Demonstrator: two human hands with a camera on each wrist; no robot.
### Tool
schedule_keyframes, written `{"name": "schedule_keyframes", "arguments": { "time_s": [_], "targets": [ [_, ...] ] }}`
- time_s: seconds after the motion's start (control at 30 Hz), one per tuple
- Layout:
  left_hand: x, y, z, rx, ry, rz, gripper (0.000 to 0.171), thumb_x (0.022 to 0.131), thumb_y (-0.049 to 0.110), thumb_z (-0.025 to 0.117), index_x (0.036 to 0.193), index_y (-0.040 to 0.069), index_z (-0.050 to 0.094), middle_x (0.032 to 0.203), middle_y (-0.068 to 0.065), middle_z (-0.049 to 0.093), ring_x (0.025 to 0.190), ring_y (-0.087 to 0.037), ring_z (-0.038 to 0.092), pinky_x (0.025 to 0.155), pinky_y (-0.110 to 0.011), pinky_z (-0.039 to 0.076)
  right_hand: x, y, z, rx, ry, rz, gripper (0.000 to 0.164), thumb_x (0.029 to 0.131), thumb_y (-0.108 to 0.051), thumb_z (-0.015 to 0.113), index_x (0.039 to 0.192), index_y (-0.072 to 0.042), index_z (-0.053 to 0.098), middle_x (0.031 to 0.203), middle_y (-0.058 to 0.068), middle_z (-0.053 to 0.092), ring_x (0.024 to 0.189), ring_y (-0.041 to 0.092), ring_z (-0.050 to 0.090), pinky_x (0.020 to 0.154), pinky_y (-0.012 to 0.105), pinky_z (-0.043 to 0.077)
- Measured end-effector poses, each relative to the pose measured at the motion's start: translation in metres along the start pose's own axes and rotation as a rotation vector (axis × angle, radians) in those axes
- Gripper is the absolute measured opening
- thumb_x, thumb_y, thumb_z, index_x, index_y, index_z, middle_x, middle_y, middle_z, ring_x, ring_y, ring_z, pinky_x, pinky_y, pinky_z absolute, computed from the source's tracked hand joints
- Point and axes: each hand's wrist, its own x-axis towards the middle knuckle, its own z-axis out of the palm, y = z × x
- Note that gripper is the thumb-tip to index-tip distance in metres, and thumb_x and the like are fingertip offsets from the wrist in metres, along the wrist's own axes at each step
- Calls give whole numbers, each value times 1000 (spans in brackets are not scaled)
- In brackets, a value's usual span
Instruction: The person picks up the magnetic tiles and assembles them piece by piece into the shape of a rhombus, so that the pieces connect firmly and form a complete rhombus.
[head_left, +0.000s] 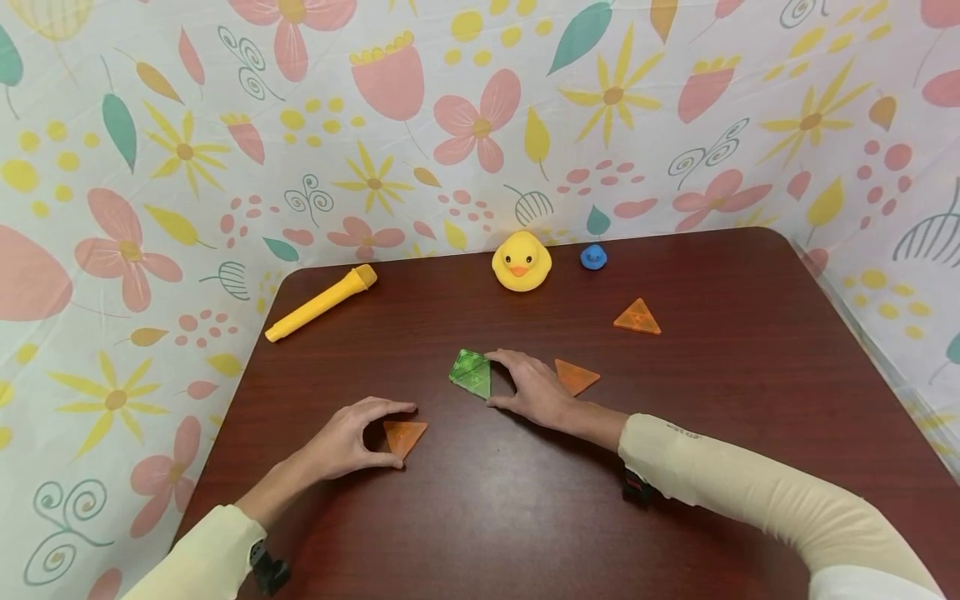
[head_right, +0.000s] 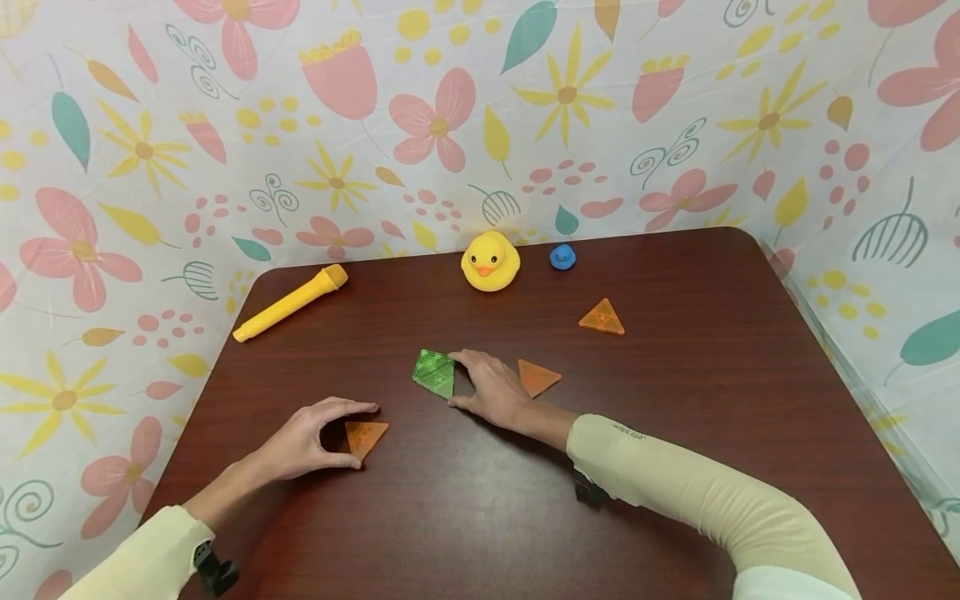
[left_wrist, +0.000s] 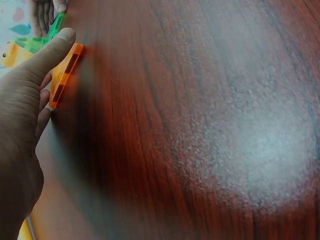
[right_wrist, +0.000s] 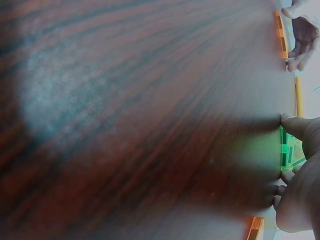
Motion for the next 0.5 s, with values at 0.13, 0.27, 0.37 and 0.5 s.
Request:
{"name": "schedule_keyframes", "arguments": {
  "time_s": [0.13, 0.27, 0.37, 0.5],
  "targets": [
    [-1, 0, 1, 7, 6, 13, 77, 78, 45, 96, 145, 23, 66, 140, 14, 65, 129, -11, 60, 105, -46, 52, 0, 1, 0, 3, 6, -3, 74, 86, -24, 93, 148, -2, 58, 151, 22, 57, 142, 39, 53, 109, 56, 49],
    [-1, -2, 2, 10, 20, 32, 73, 79, 43, 96, 143, 23, 68, 137, 15, 67, 126, -11, 61, 103, -44, 53, 0, 2, 1, 10, 5, -5, 74, 86, -24, 93, 148, -2, 58, 151, 22, 57, 143, 39, 52, 109, 56, 49],
    [-1, -2, 2, 15, 32, 43, 69, 78, 41, 97, 140, 23, 70, 134, 15, 68, 124, -11, 62, 101, -43, 54, 0, 2, 2, 15, 4, -6, 74, 86, -24, 93, 148, -2, 58, 151, 21, 57, 143, 38, 52, 110, 55, 48],
    [-1, -3, 2, 28, 40, 45, 65, 79, 41, 96, 138, 25, 72, 132, 15, 69, 122, -10, 63, 99, -43, 56, 0, 2, 2, 14, 8, -7, 74, 86, -24, 93, 148, -2, 58, 151, 22, 57, 143, 39, 52, 109, 56, 49]
  ]
}}
